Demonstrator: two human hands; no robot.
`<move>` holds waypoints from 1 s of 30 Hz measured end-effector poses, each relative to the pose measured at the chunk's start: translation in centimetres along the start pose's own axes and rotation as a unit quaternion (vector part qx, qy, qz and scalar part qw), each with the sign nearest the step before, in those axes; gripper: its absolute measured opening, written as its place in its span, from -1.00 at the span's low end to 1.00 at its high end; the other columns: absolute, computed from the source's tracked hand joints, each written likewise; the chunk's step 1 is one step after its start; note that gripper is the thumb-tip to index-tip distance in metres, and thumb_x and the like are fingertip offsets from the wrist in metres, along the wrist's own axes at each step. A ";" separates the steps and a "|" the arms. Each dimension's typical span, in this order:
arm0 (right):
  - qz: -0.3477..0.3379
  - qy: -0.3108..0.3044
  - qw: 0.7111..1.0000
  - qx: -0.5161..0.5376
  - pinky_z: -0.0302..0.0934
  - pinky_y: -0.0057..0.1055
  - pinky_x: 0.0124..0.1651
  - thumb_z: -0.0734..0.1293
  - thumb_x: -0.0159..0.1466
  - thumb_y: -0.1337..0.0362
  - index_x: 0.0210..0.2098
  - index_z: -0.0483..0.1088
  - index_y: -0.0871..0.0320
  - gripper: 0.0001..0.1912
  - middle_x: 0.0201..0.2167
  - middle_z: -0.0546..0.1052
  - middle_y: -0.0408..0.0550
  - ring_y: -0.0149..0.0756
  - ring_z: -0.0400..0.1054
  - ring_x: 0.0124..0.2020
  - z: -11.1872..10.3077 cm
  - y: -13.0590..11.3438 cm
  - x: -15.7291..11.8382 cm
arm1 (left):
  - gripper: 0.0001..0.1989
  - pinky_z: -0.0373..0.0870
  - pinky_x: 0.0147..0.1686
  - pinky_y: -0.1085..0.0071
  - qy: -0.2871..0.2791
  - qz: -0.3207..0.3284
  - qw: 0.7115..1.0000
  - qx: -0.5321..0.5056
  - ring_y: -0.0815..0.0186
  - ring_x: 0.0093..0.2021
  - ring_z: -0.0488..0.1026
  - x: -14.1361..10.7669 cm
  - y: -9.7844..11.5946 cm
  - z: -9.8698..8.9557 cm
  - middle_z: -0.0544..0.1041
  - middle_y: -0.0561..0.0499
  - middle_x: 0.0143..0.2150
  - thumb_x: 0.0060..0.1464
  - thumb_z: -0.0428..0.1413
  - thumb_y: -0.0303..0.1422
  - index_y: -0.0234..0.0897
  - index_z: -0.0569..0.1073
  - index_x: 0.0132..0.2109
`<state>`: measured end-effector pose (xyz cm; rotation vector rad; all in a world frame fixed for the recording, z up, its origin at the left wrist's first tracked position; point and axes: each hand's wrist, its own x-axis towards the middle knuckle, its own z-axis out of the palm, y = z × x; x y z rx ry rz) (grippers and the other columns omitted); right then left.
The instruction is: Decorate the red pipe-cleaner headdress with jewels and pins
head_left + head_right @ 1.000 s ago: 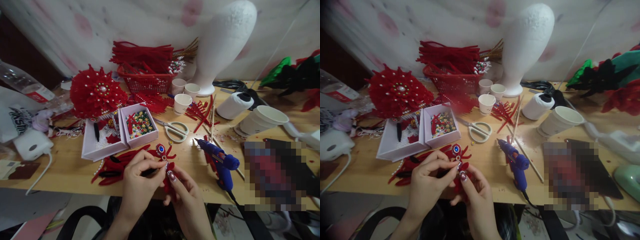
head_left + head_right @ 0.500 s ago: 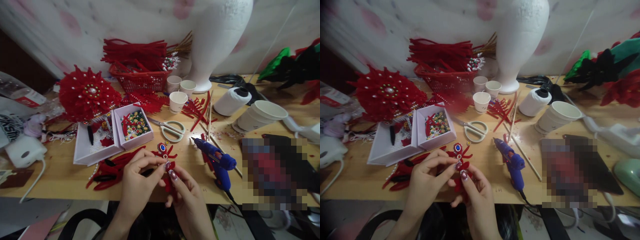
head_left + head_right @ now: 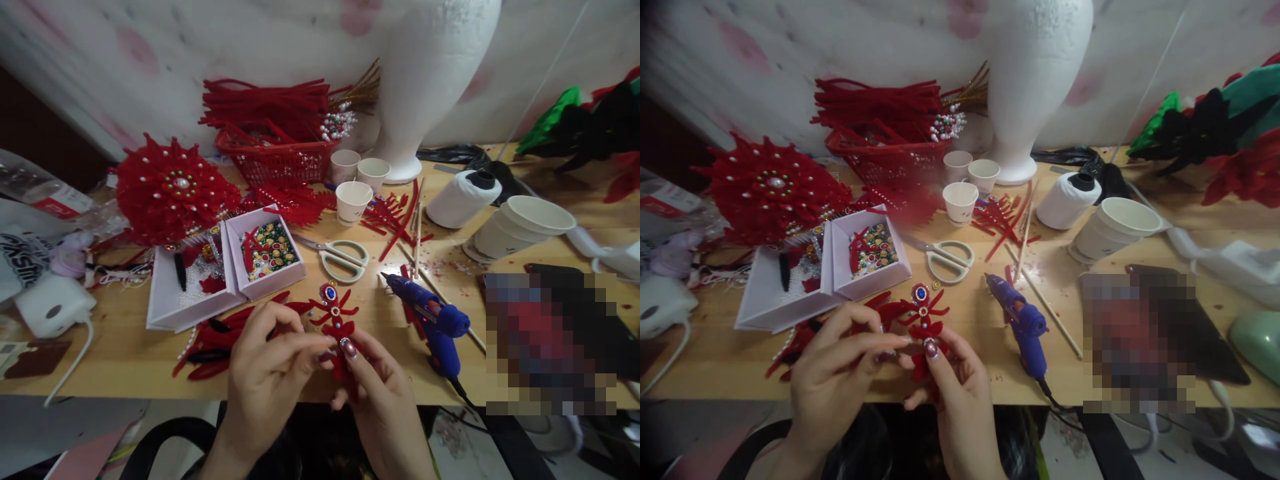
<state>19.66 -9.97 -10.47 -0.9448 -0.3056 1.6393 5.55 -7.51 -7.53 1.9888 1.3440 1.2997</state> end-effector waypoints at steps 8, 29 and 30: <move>0.001 0.009 1.000 -0.008 0.33 -0.65 -0.63 0.53 0.14 0.20 -0.11 0.58 0.13 -0.67 -0.43 0.60 -0.07 -0.52 0.37 -0.63 -0.7 0.6 -0.5 | -0.59 0.21 -0.17 0.29 -0.068 0.132 0.984 0.102 0.22 -0.15 0.28 -0.9 -1.1 0.5 0.37 -0.06 -0.20 0.35 -0.12 -0.15 -0.18 0.53 0.06; -0.002 0.006 1.000 0.001 0.35 -0.65 -0.62 0.52 0.14 0.23 -0.15 0.60 0.09 -0.73 -0.34 0.61 -0.04 -0.40 0.49 -0.50 -0.7 0.2 -0.2 | -0.78 0.30 -0.26 0.39 0.020 0.068 0.995 0.077 0.32 -0.22 0.35 -0.8 -1.1 0.1 0.37 0.02 -0.24 0.27 0.08 -0.38 -0.16 0.54 0.01; -0.001 0.006 1.000 0.003 0.35 -0.64 -0.63 0.53 0.13 0.23 -0.16 0.60 0.09 -0.74 -0.33 0.62 -0.03 -0.35 0.52 -0.46 -0.7 0.0 -0.1 | -0.79 0.31 -0.27 0.40 0.040 0.051 0.993 0.098 0.35 -0.25 0.36 -0.8 -1.3 -0.1 0.39 0.04 -0.26 0.22 0.13 -0.46 -0.16 0.56 -0.04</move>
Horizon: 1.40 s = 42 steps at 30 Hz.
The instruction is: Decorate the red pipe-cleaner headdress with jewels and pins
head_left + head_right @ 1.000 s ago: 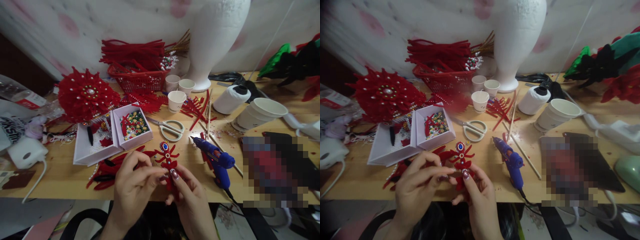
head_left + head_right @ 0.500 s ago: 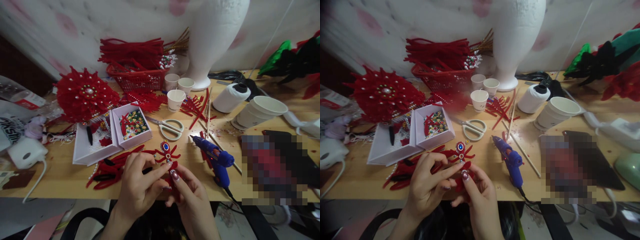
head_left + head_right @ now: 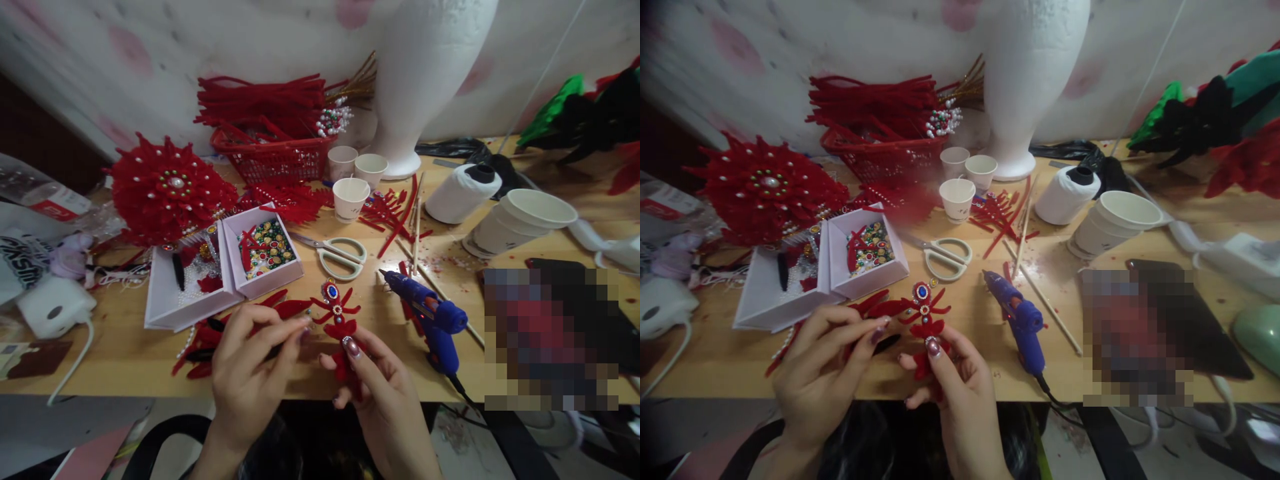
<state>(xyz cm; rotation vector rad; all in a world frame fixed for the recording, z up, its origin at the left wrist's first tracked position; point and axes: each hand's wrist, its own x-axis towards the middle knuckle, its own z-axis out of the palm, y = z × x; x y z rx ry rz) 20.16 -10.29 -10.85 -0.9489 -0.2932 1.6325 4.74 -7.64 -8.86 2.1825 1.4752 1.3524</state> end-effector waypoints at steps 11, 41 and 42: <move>-0.013 0.044 0.999 -0.018 0.26 -0.63 -0.77 0.60 -0.01 0.21 -0.20 0.57 0.10 -0.62 -0.45 0.55 -0.11 -0.19 0.57 -0.42 0.4 -1.2 0.2 | -0.86 0.35 -0.18 0.24 -0.092 -0.023 0.982 0.166 0.21 -0.21 0.34 0.4 -1.7 2.4 0.44 -0.04 -0.27 0.21 0.11 -0.48 -0.27 0.56 -0.15; -0.009 0.000 1.000 -0.027 0.30 -0.62 -0.70 0.53 0.14 0.18 -0.06 0.43 0.16 -0.57 -0.35 0.64 -0.01 -0.24 0.57 -0.40 -0.3 -0.4 -0.1 | -0.82 0.36 -0.19 0.43 -0.079 0.015 0.996 -0.032 0.35 -0.19 0.39 1.3 0.6 1.8 0.44 0.03 -0.26 0.13 0.20 -0.56 -0.20 0.59 -0.18; -0.011 -0.001 1.000 -0.025 0.30 -0.63 -0.70 0.52 0.14 0.18 -0.05 0.43 0.16 -0.57 -0.36 0.64 -0.01 -0.25 0.56 -0.42 -0.4 -0.4 0.0 | -0.82 0.36 -0.19 0.43 -0.079 0.016 0.996 -0.033 0.36 -0.19 0.39 1.3 0.5 1.8 0.44 0.03 -0.26 0.13 0.20 -0.56 -0.20 0.59 -0.17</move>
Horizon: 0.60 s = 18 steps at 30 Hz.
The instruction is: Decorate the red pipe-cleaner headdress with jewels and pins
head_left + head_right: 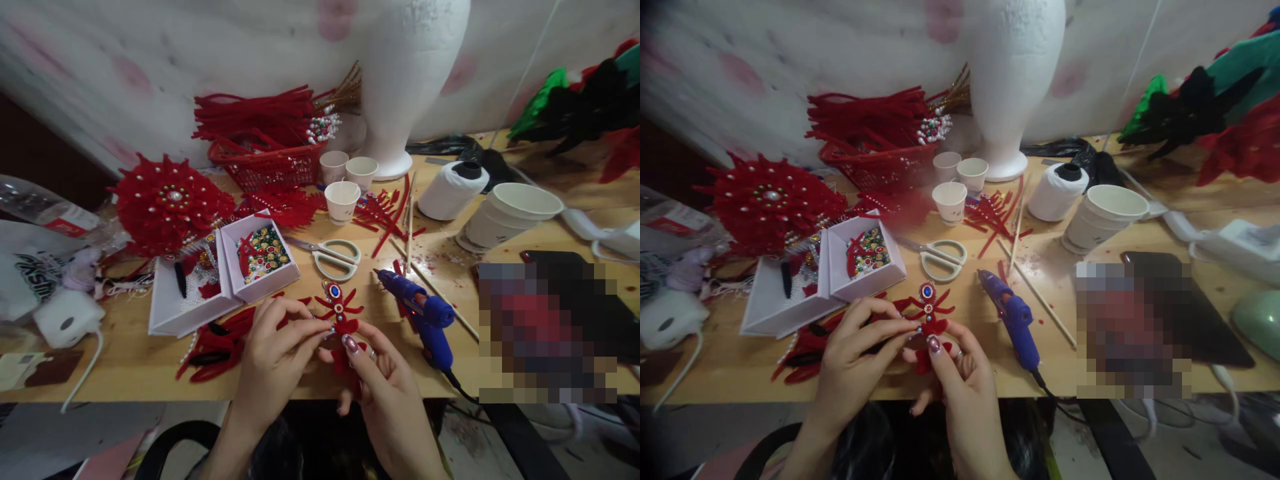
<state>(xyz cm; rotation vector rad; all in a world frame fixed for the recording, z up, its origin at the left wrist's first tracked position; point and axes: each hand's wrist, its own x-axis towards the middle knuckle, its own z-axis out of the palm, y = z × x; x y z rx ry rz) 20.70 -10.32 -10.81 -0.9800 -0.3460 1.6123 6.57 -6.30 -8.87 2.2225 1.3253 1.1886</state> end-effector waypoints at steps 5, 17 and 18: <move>-0.002 -0.006 1.000 0.001 0.33 -0.58 -0.66 0.50 0.17 0.18 -0.02 0.41 0.19 -0.57 -0.39 0.64 -0.03 -0.43 0.44 -0.65 -0.1 0.1 0.0 | -0.84 0.36 -0.18 0.45 0.001 -0.001 1.000 -0.013 0.37 -0.19 0.41 -0.1 -0.3 0.3 0.45 0.03 -0.26 0.13 0.21 -0.54 -0.21 0.59 -0.18; -0.034 0.047 0.998 -0.039 0.29 -0.58 -0.69 0.57 0.05 0.13 -0.06 0.36 0.18 -0.45 -0.39 0.63 -0.02 -0.12 0.59 -0.33 1.0 -0.1 -0.1 | -0.84 0.37 -0.14 0.58 0.094 -0.069 0.992 -0.055 0.45 -0.19 0.47 -0.9 -0.6 -1.0 0.53 0.08 -0.24 0.22 0.11 -0.52 -0.19 0.54 -0.15; -0.040 0.054 0.997 -0.039 0.29 -0.59 -0.69 0.58 0.03 0.14 -0.07 0.36 0.17 -0.45 -0.38 0.63 -0.03 -0.11 0.59 -0.32 1.1 0.0 -0.1 | -0.83 0.37 -0.15 0.59 0.120 -0.076 0.988 -0.056 0.46 -0.21 0.47 -1.1 -0.6 -1.1 0.53 0.09 -0.26 0.23 0.10 -0.53 -0.19 0.54 -0.17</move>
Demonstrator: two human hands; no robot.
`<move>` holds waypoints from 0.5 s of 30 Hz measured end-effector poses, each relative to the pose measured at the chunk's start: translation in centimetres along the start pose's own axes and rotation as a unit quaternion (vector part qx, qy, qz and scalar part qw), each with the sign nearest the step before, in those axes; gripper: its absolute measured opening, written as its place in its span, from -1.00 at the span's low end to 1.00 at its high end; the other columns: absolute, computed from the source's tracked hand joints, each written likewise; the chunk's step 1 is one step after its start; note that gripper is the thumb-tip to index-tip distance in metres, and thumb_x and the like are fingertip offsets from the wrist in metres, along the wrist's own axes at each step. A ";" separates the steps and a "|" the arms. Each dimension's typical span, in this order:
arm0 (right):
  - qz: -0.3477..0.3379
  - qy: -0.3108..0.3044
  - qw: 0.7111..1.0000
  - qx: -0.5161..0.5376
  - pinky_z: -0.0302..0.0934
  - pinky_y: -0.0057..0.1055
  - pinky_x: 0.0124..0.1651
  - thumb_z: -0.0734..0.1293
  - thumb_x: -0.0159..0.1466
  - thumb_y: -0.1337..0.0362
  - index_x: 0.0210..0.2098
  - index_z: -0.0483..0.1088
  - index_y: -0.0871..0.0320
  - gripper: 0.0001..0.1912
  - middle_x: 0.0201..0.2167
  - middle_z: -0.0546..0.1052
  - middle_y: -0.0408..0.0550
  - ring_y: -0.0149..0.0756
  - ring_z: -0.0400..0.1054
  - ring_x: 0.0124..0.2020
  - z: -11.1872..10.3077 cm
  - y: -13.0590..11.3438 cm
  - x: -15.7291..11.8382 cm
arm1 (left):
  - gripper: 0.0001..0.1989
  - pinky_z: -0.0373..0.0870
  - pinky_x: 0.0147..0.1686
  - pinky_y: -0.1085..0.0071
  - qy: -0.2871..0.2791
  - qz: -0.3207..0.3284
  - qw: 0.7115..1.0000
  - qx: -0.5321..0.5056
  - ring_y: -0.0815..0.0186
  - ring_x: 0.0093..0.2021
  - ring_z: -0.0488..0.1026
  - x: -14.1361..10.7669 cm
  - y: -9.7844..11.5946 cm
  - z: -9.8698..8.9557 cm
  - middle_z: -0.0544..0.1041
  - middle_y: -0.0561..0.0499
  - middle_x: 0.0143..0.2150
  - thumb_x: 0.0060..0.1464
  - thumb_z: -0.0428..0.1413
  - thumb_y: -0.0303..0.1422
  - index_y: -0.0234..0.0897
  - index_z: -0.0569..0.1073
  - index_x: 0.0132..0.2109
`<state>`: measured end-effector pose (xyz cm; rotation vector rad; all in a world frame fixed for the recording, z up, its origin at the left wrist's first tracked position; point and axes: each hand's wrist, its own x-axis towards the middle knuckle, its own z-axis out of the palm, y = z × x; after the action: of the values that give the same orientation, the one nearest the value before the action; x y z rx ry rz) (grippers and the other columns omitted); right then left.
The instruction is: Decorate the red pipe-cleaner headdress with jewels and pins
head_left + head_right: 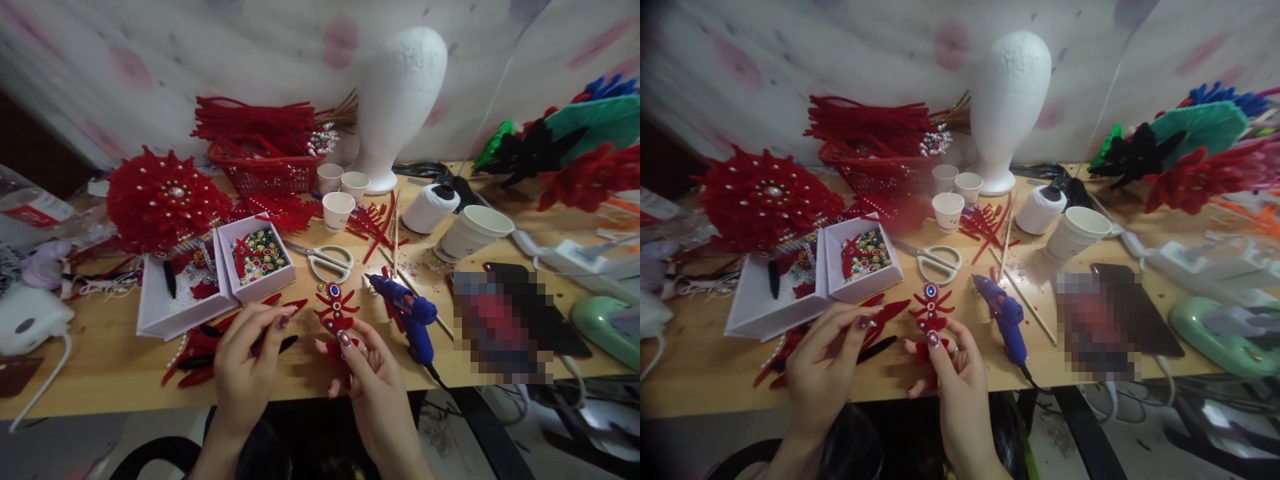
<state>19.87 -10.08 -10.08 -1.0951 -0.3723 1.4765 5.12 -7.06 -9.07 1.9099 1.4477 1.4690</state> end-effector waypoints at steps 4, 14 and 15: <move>-0.004 0.012 1.000 0.001 0.29 -0.60 -0.69 0.61 -0.04 0.13 -0.11 0.37 0.16 -0.41 -0.37 0.63 -0.05 -0.12 0.59 -0.31 0.5 0.2 0.0 | -0.82 0.40 -0.23 0.64 0.004 -0.005 1.000 -0.009 0.48 -0.29 0.47 -0.5 0.2 0.1 0.50 0.13 -0.31 0.14 0.18 -0.55 -0.16 0.59 -0.20; 0.004 0.018 1.000 0.000 0.34 -0.58 -0.65 0.63 -0.08 0.13 -0.13 0.40 0.18 -0.40 -0.32 0.65 -0.04 -0.16 0.59 -0.31 1.2 0.2 -0.5 | -0.84 0.45 -0.17 0.68 0.034 -0.121 0.988 -0.091 0.49 -0.27 0.57 -1.8 -0.8 0.0 0.65 0.20 -0.25 0.13 0.23 -0.42 -0.02 0.62 -0.19; 0.004 0.018 1.000 -0.001 0.34 -0.58 -0.65 0.62 -0.07 0.13 -0.13 0.40 0.18 -0.41 -0.32 0.65 -0.04 -0.16 0.59 -0.32 1.3 0.2 -0.5 | -0.84 0.44 -0.20 0.69 0.032 -0.127 0.987 -0.096 0.51 -0.30 0.56 -1.8 -0.8 -0.1 0.64 0.19 -0.27 0.16 0.20 -0.41 -0.02 0.62 -0.18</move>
<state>18.70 -10.13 -9.40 -1.1231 -0.3450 1.4615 4.73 -8.30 -10.52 1.5165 1.4562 1.4981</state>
